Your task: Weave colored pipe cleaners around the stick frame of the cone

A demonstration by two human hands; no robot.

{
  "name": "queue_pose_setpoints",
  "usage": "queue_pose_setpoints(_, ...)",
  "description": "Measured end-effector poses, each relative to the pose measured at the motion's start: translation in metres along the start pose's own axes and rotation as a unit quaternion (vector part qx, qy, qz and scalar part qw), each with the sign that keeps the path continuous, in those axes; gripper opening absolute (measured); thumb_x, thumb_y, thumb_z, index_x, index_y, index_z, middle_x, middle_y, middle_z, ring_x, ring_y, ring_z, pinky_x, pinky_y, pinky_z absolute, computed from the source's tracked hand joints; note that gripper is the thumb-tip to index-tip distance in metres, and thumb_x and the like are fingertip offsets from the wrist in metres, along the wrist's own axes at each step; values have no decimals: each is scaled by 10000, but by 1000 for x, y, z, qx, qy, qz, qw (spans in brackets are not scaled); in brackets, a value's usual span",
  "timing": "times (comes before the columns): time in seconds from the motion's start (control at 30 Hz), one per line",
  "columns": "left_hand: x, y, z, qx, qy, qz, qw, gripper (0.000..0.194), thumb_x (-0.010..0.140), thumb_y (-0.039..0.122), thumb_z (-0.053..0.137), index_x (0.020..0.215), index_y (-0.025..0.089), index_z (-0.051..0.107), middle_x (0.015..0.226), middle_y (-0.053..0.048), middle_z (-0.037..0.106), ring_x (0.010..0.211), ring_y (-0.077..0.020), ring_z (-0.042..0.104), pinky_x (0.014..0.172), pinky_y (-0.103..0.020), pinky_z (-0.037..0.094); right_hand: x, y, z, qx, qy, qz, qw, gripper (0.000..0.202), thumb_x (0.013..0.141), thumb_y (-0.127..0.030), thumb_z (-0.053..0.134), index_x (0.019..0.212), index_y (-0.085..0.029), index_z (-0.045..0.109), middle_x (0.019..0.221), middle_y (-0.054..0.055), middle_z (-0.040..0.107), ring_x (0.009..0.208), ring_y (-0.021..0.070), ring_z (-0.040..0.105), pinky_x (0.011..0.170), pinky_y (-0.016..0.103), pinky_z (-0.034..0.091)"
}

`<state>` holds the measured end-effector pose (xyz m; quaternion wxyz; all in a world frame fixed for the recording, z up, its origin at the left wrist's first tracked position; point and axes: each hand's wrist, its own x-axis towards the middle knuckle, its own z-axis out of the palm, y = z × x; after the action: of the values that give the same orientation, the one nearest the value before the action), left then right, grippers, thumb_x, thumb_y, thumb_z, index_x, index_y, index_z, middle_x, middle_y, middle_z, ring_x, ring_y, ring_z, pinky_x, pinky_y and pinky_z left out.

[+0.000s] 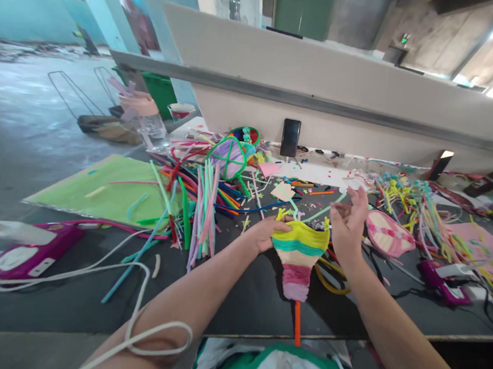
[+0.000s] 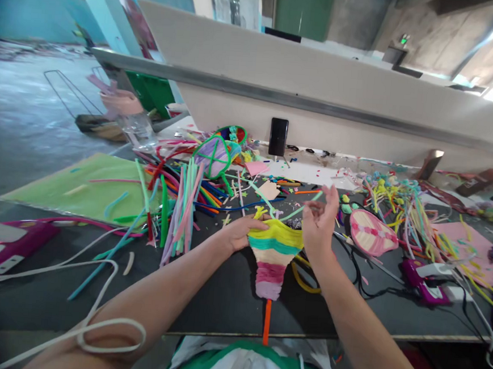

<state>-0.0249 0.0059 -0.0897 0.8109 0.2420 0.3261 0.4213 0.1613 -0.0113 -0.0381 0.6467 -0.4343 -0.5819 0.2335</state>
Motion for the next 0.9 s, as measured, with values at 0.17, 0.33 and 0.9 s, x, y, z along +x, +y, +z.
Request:
queue_pose_setpoints(0.17, -1, 2, 1, -1, -3, 14, 1000, 352, 508, -6, 723, 825, 118, 631, 809, -91, 725, 815, -248, 701, 788, -344, 536, -17, 30, -9, 113, 80, 145, 980, 713, 715, -227, 631, 1354, -315, 328, 1393, 76, 394, 1057, 158, 538, 900, 345, 463)
queue_pose_setpoints(0.33, -3, 2, 1, 14, -45, 39, 998, 334, 528, 40, 760, 830, 118, 638, 798, -79, 723, 801, -238, 699, 803, -342, 529, -17, 22, -6, 238, -70, 348, 904, 482, 625, -203, 730, 1078, -220, 567, 1076, 47, 635, 837, 166, 630, 748, 320, 511)
queue_pose_setpoints(0.9, 4, 6, -11, 19, 10, 57, 998, 377, 516, 30, 754, 859, 125, 630, 789, -74, 713, 761, -231, 699, 726, -316, 534, 3, 33, 8, -347, -140, -64, 925, 123, 775, -298, 646, 821, -251, 750, 1212, 88, 579, 1148, 299, 443, 940, 468, 325)
